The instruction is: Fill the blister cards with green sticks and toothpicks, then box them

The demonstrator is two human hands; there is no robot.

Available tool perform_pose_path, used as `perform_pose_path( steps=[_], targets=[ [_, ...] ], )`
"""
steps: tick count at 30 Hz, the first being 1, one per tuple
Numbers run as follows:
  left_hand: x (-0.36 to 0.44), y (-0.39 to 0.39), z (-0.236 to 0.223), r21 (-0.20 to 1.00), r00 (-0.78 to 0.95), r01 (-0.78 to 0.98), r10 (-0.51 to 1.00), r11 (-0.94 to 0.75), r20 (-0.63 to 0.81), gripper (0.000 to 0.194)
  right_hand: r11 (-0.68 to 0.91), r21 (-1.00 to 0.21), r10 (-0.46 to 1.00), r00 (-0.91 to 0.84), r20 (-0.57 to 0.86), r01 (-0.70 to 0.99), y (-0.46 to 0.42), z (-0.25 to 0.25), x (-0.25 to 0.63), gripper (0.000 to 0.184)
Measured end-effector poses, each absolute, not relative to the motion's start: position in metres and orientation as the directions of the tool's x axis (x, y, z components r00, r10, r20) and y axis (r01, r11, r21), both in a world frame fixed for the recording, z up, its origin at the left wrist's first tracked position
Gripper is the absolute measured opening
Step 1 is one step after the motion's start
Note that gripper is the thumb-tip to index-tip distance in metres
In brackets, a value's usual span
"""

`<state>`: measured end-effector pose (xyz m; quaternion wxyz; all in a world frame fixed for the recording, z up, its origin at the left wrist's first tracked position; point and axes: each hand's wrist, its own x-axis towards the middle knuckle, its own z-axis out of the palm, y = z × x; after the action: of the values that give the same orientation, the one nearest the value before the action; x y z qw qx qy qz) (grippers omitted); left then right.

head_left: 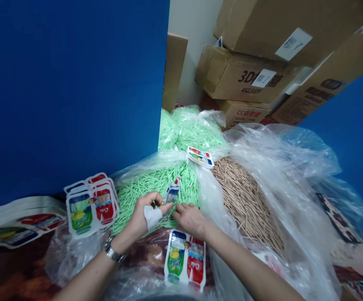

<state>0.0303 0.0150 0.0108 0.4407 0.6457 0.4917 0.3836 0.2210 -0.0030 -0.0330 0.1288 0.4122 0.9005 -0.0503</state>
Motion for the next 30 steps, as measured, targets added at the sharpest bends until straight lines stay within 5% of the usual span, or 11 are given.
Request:
perform_pose_path(
  steps=[23,30],
  targets=[
    [0.032,0.017,0.001,0.95,0.225,0.281,0.972,-0.135,0.072,0.026,0.707,0.132,0.706,-0.706,-0.056,0.695,-0.01,-0.077,0.205,0.019],
    [0.022,0.021,0.013,0.951,0.161,0.293,0.986,-0.097,0.051,0.026,0.623,-0.038,0.778,-0.624,-0.077,0.781,-0.001,-0.045,0.222,0.011]
  ],
)
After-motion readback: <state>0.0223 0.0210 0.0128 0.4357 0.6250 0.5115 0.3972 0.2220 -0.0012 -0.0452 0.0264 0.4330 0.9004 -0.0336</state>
